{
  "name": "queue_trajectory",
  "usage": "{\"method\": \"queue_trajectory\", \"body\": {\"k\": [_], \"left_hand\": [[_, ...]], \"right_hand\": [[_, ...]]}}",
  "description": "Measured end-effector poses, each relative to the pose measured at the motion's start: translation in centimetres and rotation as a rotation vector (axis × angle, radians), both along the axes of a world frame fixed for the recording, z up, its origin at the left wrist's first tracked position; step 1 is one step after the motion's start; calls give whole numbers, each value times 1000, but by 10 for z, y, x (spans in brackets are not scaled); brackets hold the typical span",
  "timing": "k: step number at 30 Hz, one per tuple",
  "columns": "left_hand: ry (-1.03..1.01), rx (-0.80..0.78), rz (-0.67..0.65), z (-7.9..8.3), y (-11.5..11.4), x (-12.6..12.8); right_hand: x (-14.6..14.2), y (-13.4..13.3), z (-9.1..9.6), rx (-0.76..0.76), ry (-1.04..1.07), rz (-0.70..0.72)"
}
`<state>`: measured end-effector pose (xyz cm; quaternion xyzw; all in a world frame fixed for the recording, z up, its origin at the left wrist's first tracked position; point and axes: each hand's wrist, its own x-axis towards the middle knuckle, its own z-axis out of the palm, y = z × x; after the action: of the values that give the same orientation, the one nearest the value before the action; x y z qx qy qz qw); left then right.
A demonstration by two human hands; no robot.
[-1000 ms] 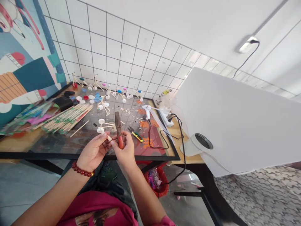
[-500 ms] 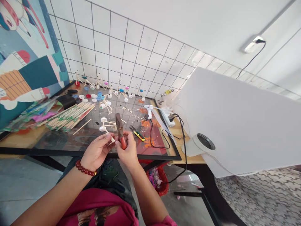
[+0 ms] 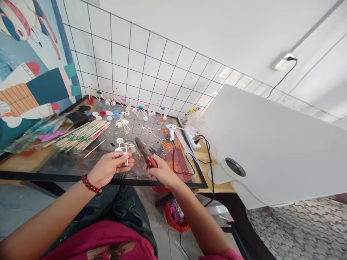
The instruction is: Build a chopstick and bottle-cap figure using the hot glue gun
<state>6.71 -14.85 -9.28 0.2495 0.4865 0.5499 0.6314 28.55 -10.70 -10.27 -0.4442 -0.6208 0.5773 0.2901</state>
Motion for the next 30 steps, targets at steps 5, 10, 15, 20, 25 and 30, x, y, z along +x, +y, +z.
{"method": "queue_trajectory", "body": {"k": [5,10,15,20,25,30], "left_hand": [[67,6,-88,-2,5,-5],[111,-5,-183,-4,11,-10],[145,-20,-248,-6,15,-13],[227,-24,-310,-7,18,-13],[321,-25,-360,-7,20,-12],[379,-4,-353,-9,24,-6]], "right_hand": [[1,-1,7,-91,-21,127],[12,5,8,21,-186,250],[20,11,8,209,-364,387],[20,14,9,202,-411,435],[21,16,12,186,-447,471],[16,14,9,180,-457,448]]}}
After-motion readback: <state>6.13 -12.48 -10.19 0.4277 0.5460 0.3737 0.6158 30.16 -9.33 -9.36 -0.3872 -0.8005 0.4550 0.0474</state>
